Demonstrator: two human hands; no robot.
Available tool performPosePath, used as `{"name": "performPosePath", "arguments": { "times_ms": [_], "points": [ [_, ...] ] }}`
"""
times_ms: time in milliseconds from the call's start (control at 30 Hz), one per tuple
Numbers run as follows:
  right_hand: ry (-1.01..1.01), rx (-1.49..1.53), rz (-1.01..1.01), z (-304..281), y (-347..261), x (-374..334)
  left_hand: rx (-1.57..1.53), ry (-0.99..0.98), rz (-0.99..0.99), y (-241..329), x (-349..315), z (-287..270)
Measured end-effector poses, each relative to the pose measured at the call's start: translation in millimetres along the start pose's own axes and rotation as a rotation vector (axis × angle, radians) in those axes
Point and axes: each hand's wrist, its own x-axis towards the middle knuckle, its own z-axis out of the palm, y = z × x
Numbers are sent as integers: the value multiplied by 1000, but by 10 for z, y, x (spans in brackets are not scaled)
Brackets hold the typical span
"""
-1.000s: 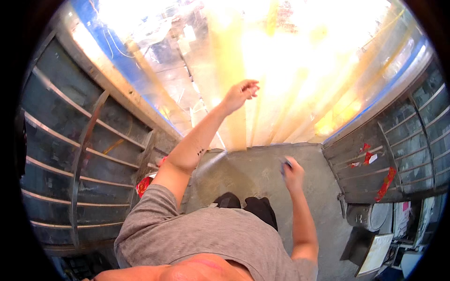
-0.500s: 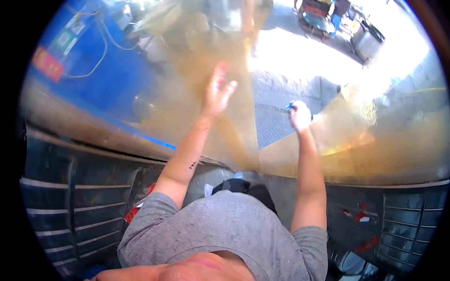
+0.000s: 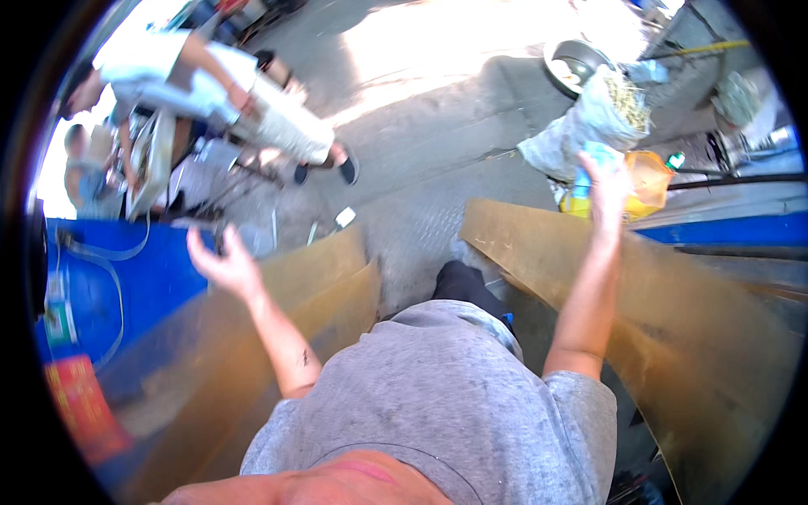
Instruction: The person receives steamed buns from a vendor and places them into a plastic bag. They then walk to a table, place the bag down, and later scoop noodles from a container into a small bowl.
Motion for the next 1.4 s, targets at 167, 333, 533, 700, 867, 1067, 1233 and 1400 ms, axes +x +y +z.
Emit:
{"name": "performPosePath", "arguments": {
  "times_ms": [167, 333, 533, 700, 867, 1067, 1233, 1400],
  "points": [
    [-222, 636, 342, 962, 297, 823, -366, -217, -528, -520, -168, 1087],
    [-392, 414, 259, 1784, 411, 1666, -837, -802, -750, 714, -135, 2721],
    [-477, -54, 69, 3512, 324, 2428, -1046, -1194, -396, 1465, 150, 4622],
    [-634, -575, -236, 4837, 223, 2998, -1079, -1456, -1043, 1294, 956, 5919],
    [-769, -88, 274, 5752, -32, 3803, -1183, -1420, -1210, 1009, 1884, 6818],
    [-727, 284, 670, 6983, -231, 5000, -1264, -1047, -1219, 954, 2866, 7991],
    [-1090, 228, 607, 8445, -252, 5997, -1173, -1028, -900, 567, 4082, 8758],
    [-1536, 87, 567, 9652, -620, 6429, -1018, -952, -809, 108, 4674, 8982]
  ]
}}
